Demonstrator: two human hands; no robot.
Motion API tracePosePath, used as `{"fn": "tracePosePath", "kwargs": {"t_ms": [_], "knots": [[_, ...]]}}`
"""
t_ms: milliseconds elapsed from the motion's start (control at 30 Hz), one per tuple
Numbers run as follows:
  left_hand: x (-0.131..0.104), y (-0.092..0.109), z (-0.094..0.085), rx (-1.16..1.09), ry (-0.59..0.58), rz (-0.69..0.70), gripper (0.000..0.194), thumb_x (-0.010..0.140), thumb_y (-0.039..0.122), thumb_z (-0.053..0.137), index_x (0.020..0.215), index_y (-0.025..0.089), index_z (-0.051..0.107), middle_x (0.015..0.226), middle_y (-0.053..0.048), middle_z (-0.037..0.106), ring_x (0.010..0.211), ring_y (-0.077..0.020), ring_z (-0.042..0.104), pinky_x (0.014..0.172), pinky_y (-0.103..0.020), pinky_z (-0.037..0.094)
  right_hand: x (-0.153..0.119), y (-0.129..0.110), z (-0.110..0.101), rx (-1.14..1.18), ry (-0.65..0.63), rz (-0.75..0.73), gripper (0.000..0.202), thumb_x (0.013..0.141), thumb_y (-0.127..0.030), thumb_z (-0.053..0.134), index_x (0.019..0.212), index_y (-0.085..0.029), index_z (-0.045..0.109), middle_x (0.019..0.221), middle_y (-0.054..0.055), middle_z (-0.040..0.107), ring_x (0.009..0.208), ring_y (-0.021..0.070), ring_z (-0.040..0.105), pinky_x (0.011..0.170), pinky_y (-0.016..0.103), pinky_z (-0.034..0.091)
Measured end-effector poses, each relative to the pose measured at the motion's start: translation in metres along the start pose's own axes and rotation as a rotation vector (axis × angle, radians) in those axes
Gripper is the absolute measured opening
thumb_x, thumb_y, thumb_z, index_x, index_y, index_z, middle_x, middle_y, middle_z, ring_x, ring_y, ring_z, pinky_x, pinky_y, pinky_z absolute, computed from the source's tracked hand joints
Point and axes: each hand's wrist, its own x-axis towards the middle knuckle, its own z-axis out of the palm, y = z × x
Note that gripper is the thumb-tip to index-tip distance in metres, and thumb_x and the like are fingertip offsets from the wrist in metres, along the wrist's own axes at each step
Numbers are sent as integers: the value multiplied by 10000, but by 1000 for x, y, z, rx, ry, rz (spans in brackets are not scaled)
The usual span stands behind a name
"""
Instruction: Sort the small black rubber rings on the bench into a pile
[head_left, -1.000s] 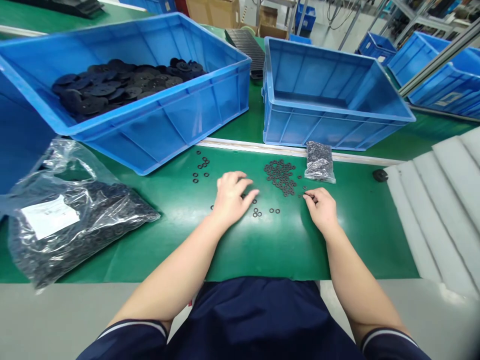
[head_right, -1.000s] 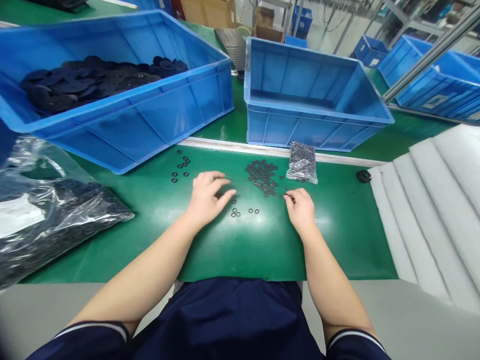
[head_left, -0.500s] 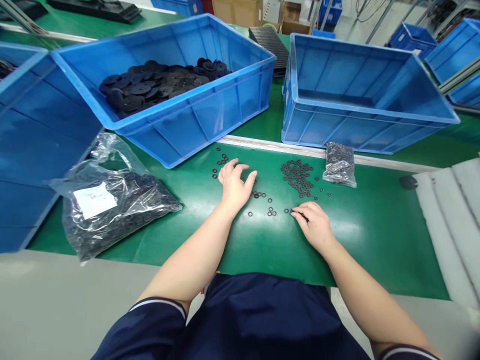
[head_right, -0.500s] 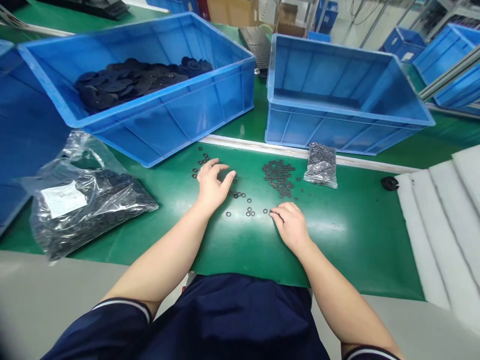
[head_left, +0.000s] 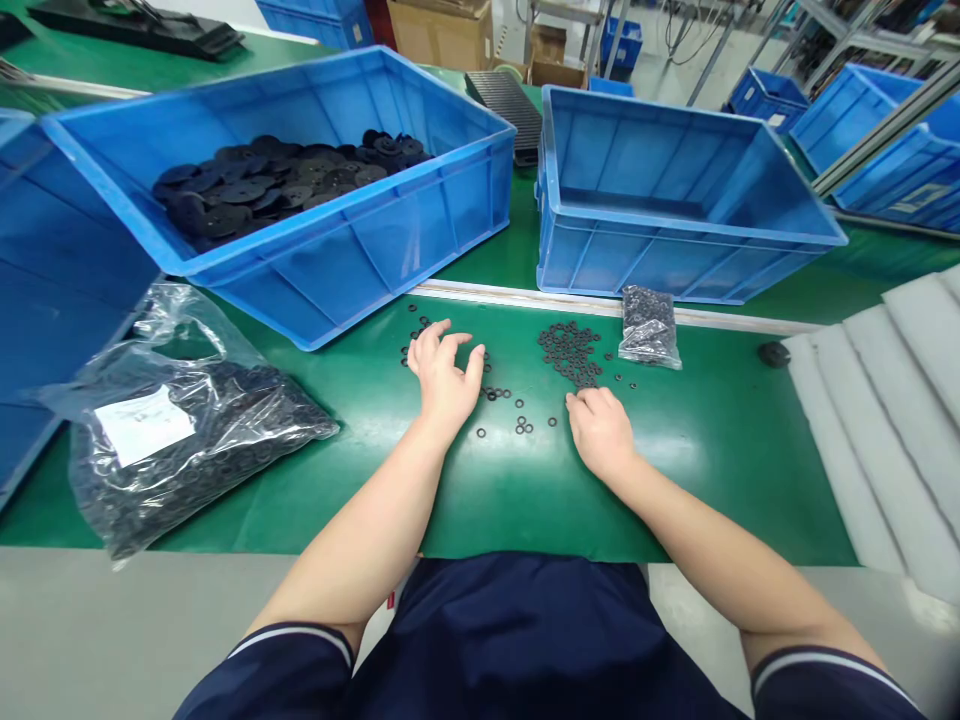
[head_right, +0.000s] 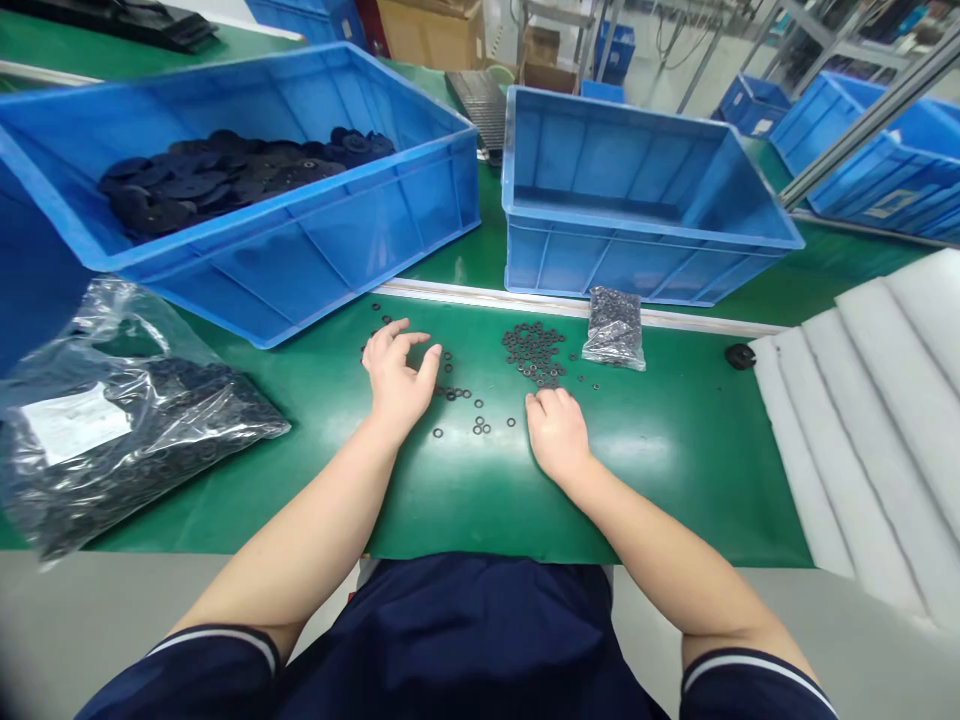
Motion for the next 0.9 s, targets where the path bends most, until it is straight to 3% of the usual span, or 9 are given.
{"fn": "tracePosePath", "kwargs": {"t_ms": [167,267,433,533,700,900], "knots": [[-12,1,-20,36,21,102,243,932,409,556,1082,231,626,1431,-133,507,1413,-315,385,1202,-567,136,3,30,-7,165,230,144,253,982,-280,470,1089,-208,688,996,109,679,950,248,611,889,429,517],[-28,-9,-31,110,-40,152,292,937,456,543,1107,233,626,1433,-149,503,1419,-334,379,1194,-590,148,-12,62,-15,136,328,313,232,938,-329,526,1026,-195,692,928,99,668,869,244,609,833,427,526],[-44,-31,-32,149,-102,79,375,951,501,503,1179,216,591,1420,-202,488,1384,-350,408,1142,-592,270,-17,100,-15,205,229,388,216,859,-374,606,898,-194,717,865,77,655,750,212,581,745,388,512],[-44,-37,-28,134,-84,49,428,961,511,481,1238,196,566,1404,-212,496,1364,-341,429,1127,-553,312,-13,104,-16,213,178,369,211,869,-361,575,845,-193,700,828,70,647,741,209,578,737,374,496],[-44,-34,-29,135,-113,68,528,966,534,463,1308,140,544,1475,-247,432,1420,-362,366,1150,-545,290,-9,101,-17,138,215,356,232,877,-349,523,777,-195,664,779,75,643,756,228,578,759,382,480],[-41,-20,-31,301,-330,201,794,953,625,441,1535,97,325,1640,-269,118,1525,-422,125,1183,-658,137,-5,100,-14,161,278,454,278,845,-403,541,792,-180,698,770,80,664,706,217,575,725,378,486]]}}
